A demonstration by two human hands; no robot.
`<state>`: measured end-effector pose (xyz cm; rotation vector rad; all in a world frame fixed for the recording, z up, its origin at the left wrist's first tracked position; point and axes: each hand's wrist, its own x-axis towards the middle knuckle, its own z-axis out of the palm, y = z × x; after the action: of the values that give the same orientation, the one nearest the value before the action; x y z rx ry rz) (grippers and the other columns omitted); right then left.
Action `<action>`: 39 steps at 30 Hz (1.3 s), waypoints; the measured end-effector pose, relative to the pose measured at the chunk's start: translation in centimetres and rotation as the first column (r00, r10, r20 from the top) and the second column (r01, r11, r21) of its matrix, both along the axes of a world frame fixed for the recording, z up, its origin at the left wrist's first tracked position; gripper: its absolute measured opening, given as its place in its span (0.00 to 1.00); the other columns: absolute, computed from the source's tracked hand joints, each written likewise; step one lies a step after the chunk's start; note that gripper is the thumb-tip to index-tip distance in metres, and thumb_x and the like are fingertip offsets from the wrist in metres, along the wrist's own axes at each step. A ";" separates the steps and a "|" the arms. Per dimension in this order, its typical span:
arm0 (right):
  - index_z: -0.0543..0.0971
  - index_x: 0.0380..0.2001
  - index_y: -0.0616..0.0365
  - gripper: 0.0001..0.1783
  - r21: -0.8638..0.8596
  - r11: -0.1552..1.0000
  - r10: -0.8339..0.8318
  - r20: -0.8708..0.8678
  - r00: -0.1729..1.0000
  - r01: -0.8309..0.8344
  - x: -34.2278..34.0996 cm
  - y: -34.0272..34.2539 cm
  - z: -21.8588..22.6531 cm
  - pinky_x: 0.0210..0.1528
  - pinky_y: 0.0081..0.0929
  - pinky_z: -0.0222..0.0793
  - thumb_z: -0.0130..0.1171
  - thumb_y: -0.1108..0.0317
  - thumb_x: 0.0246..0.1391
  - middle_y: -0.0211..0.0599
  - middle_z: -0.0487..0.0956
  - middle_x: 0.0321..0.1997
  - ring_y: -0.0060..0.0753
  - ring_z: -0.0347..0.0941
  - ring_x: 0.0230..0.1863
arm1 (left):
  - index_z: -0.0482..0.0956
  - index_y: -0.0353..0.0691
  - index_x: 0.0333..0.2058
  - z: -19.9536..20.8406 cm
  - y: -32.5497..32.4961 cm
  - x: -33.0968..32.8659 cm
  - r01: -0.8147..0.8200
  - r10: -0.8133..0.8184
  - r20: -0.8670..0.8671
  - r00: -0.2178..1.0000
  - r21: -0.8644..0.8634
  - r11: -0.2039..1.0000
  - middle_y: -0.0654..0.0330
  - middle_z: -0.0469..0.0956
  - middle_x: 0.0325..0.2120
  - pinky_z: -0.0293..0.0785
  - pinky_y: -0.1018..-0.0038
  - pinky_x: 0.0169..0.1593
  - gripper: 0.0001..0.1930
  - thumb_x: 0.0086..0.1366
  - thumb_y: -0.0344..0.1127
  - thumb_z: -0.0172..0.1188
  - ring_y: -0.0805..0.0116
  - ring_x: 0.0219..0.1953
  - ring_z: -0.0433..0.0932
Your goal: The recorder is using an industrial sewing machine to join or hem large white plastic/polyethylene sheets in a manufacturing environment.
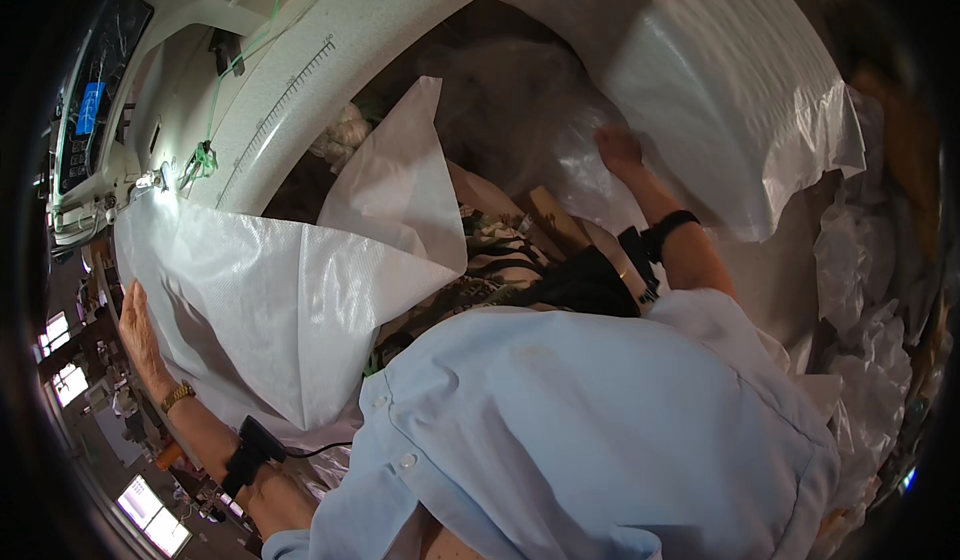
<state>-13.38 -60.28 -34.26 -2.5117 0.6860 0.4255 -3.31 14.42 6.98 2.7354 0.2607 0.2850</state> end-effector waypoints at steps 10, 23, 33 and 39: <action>0.74 0.22 0.64 0.28 0.468 0.856 -0.516 0.779 0.357 0.218 5.9 1.1 30.4 0.29 0.33 0.67 0.55 0.49 0.67 0.33 0.72 0.20 0.27 0.68 0.23 | 0.77 0.35 0.59 5.4 -11.8 -4.1 0.324 -0.308 0.191 0.932 -0.057 0.945 0.55 0.81 0.53 0.72 0.75 0.55 0.21 0.74 0.42 0.56 0.71 0.53 0.79; 0.65 0.63 0.68 0.34 -0.536 -0.107 0.137 0.826 -0.546 -0.838 10.8 24.5 53.0 0.52 0.35 0.76 0.54 0.50 0.68 0.60 0.73 0.58 0.41 0.76 0.51 | 0.73 0.30 0.55 2.9 -37.2 -2.9 0.682 -0.658 0.247 0.711 -0.472 0.559 0.53 0.80 0.48 0.76 0.73 0.42 0.19 0.67 0.28 0.60 0.66 0.41 0.81; 0.59 0.69 0.66 0.50 0.115 0.297 0.140 0.977 0.163 -0.948 9.5 19.9 43.4 0.69 0.42 0.57 0.66 0.44 0.55 0.54 0.70 0.65 0.46 0.65 0.67 | 0.77 0.33 0.51 16.4 -3.4 -1.1 0.601 0.211 0.764 0.610 -0.619 0.506 0.53 0.80 0.48 0.77 0.64 0.57 0.14 0.70 0.31 0.54 0.59 0.52 0.79; 0.66 0.66 0.65 0.49 0.551 0.113 0.800 0.443 0.405 -0.827 3.4 16.2 34.9 0.62 0.35 0.64 0.74 0.50 0.47 0.45 0.77 0.54 0.39 0.71 0.56 | 0.76 0.35 0.52 17.6 28.2 -15.6 -0.197 0.406 0.626 0.666 -0.378 0.905 0.56 0.78 0.48 0.77 0.64 0.54 0.15 0.69 0.34 0.55 0.62 0.51 0.78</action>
<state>-10.03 -44.12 0.65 -1.8053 -0.9342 0.8194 -18.93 42.61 24.56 2.0914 0.4981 1.2401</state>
